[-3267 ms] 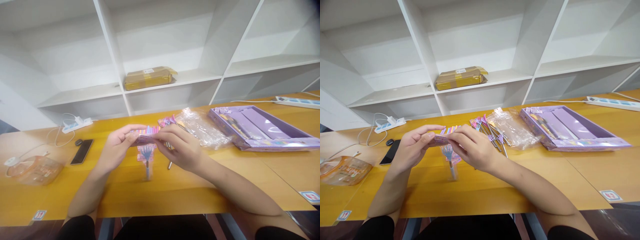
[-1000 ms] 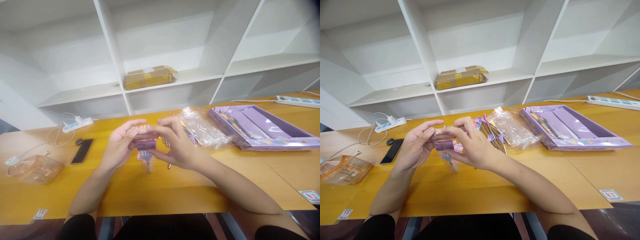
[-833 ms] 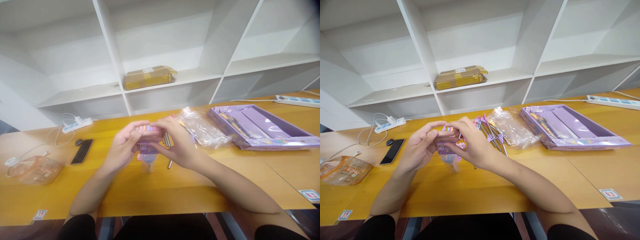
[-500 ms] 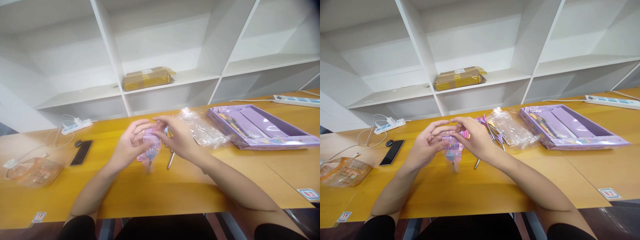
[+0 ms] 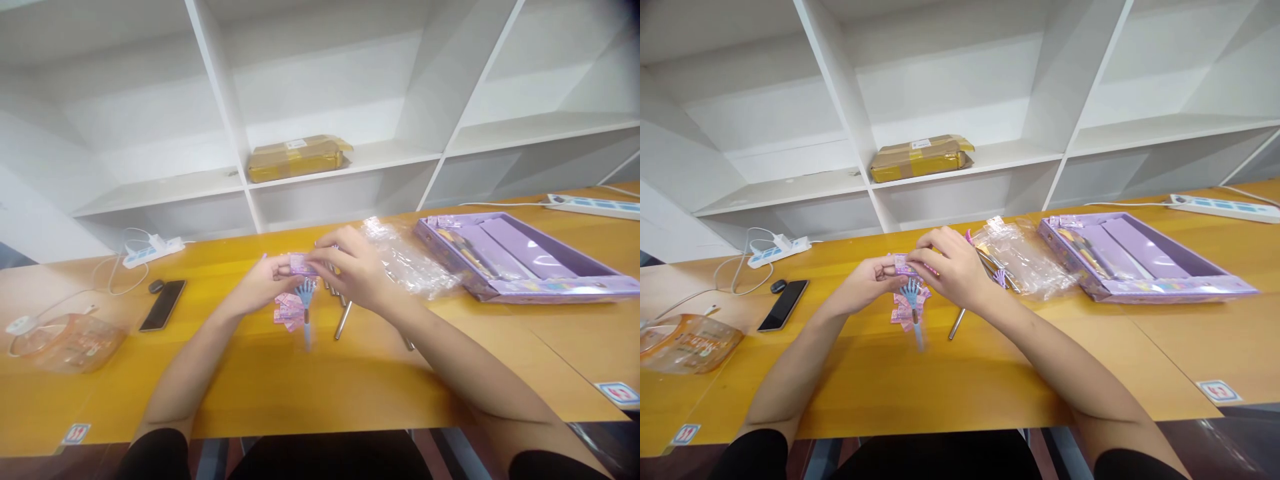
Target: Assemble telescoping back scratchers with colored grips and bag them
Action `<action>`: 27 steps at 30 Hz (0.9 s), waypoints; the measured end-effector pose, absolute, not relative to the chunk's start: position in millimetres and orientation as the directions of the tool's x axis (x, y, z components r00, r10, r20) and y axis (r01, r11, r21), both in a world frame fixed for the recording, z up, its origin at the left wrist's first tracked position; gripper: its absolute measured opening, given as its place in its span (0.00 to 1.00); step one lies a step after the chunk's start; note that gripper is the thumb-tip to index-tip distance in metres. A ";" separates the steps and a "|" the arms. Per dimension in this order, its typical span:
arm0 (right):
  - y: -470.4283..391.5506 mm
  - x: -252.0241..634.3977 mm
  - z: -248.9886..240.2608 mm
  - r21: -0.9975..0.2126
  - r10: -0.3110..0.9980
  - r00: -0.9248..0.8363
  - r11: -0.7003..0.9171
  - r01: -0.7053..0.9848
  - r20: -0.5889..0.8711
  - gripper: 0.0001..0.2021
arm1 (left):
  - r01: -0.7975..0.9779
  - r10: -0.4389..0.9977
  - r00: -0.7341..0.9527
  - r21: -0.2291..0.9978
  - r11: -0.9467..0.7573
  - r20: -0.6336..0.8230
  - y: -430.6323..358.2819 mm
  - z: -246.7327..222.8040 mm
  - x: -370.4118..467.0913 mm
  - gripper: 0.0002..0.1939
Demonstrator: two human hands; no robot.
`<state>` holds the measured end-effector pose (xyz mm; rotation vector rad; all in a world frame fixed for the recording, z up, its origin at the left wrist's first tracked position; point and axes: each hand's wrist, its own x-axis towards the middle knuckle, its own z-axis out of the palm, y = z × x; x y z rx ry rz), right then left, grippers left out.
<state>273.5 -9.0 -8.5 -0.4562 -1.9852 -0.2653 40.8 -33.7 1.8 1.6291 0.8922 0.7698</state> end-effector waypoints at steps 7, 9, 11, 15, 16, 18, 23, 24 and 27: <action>-3.2 278.8 -9.7 0.066 0.140 -0.493 0.924 0.377 0.859 0.04 | 0.153 0.852 0.520 0.975 -0.160 0.058 -30.8 0.9 33.2 0.25; -4.2 280.7 -8.3 0.075 0.127 -0.510 0.931 0.357 0.850 0.04 | 0.155 0.853 0.518 0.975 -0.162 0.060 -31.4 1.5 33.4 0.26; -5.6 282.4 -6.5 0.074 0.126 -0.531 0.938 0.338 0.838 0.04 | 0.161 0.855 0.515 0.973 -0.163 0.058 -32.1 1.9 34.1 0.27; -6.5 283.0 -5.1 0.067 0.118 -0.546 0.949 0.308 0.829 0.03 | 0.165 0.860 0.507 0.972 -0.166 0.061 -33.3 2.3 36.4 0.27; -6.1 282.4 -5.5 0.057 0.120 -0.538 0.952 0.301 0.834 0.02 | 0.163 0.862 0.503 0.972 -0.168 0.065 -33.6 2.3 37.2 0.27; -4.9 280.4 -7.1 0.012 0.142 -0.521 0.960 0.281 0.841 0.02 | 0.159 0.869 0.489 0.972 -0.172 0.074 -34.6 1.6 38.8 0.27; -6.1 273.2 -10.9 -0.323 0.431 -0.458 0.899 0.296 0.778 0.09 | 0.155 0.901 0.412 0.964 -0.214 0.134 -36.7 -2.6 40.7 0.22; -7.7 271.8 -10.5 -0.418 0.520 -0.448 0.853 0.313 0.727 0.11 | 0.166 0.908 0.391 0.959 -0.231 0.152 -36.7 -3.6 40.6 0.21; -13.6 268.8 -6.6 -0.601 0.684 -0.469 0.724 0.339 0.559 0.14 | 0.223 0.919 0.344 0.935 -0.277 0.190 -35.4 -5.7 39.5 0.20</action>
